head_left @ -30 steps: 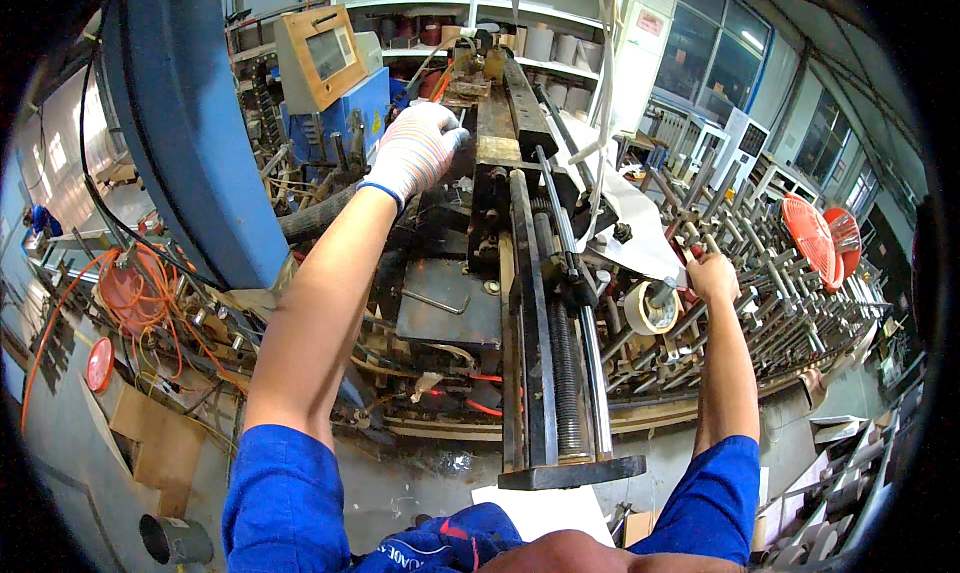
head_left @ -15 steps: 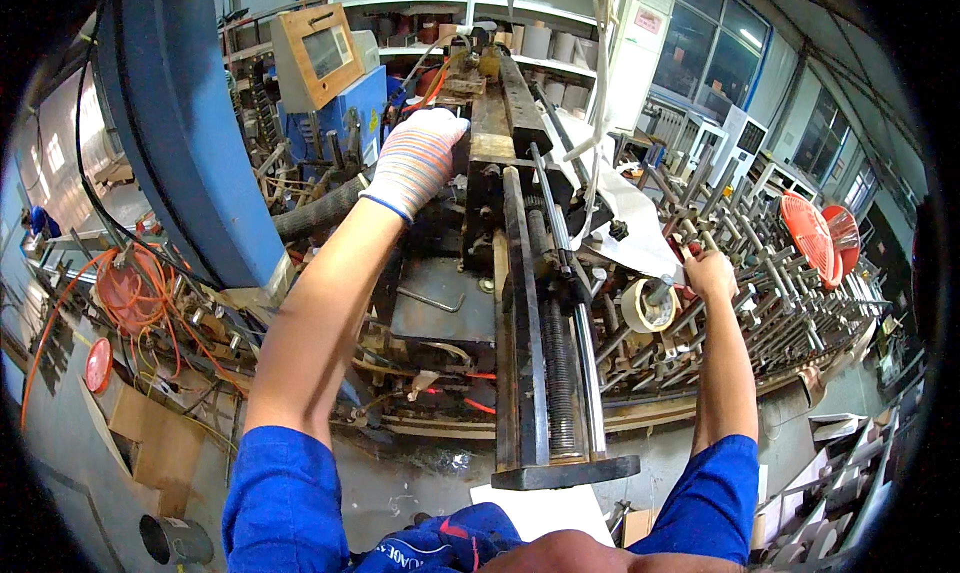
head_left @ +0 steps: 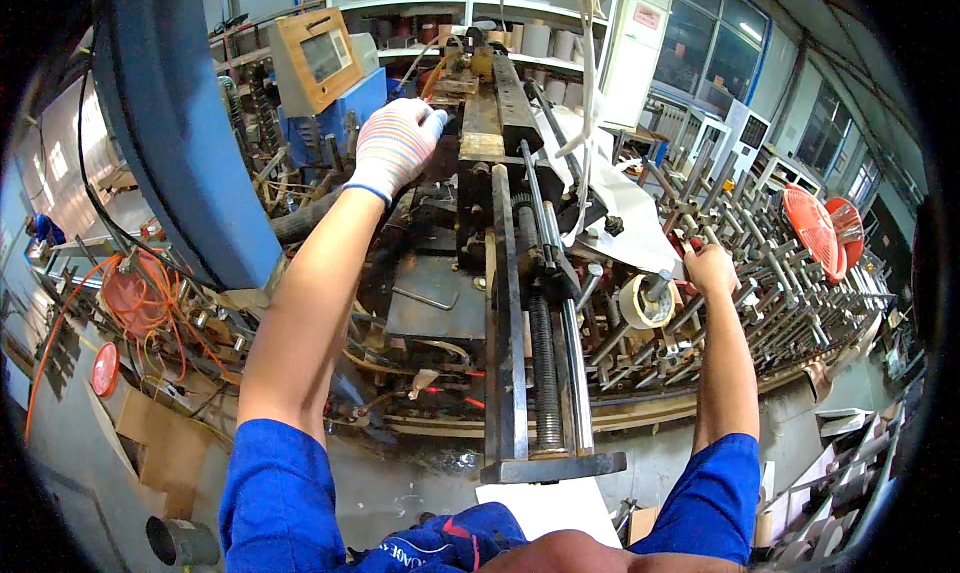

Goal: The person uses a small hex key to adjust a screw on a large industrial machine component, then uses both hands to pull a lever and slide a metal assembly along a rail.

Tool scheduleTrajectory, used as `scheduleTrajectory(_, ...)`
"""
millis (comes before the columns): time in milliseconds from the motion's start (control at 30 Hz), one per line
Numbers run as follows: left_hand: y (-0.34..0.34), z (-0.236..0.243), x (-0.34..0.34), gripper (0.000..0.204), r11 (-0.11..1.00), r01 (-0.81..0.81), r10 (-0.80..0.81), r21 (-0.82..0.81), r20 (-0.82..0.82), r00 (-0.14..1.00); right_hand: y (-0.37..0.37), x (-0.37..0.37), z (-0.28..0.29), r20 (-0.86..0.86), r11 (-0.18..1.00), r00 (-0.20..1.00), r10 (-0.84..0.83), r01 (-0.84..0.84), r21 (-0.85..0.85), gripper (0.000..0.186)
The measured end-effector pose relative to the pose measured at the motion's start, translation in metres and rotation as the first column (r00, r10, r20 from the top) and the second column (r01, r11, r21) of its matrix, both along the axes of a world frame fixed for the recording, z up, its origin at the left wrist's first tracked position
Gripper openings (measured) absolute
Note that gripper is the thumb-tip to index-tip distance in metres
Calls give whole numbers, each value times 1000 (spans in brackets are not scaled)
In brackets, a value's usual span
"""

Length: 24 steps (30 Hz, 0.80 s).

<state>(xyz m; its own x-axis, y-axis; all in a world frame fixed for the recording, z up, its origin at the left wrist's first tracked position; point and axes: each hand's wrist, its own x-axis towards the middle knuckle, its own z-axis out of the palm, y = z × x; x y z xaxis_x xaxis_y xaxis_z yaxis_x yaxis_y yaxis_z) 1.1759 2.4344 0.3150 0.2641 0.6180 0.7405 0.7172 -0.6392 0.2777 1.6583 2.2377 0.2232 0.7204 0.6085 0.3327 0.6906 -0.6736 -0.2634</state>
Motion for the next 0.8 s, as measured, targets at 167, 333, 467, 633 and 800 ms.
scheduleTrajectory(167, 7, 9, -4, 39, 987, -37, 44, -158, 39, 998, 1, -8, 5, -17, 1000, 1000, -14, 14, 9, 40)
scheduleTrajectory(333, -2, -1, -2, 38, 1000, 16, -16, 1, 262, 965, 0, 0, 1, -11, 1000, 1000, -22, 22, -1, 41)
scheduleTrajectory(467, -4, 3, 2, 39, 998, -59, 65, -32, 265, 962, -1, -4, 4, -12, 1000, 1000, -17, 16, -13, 41)
scheduleTrajectory(633, -8, 7, 3, 39, 990, -116, 133, -81, 260, 956, 0, -7, 3, 6, 1000, 1000, -27, 27, -8, 40)
scheduleTrajectory(800, -7, 6, 4, 34, 993, -67, 91, -98, 259, 962, -1, -3, 2, -6, 1000, 1000, -15, 14, -11, 41)
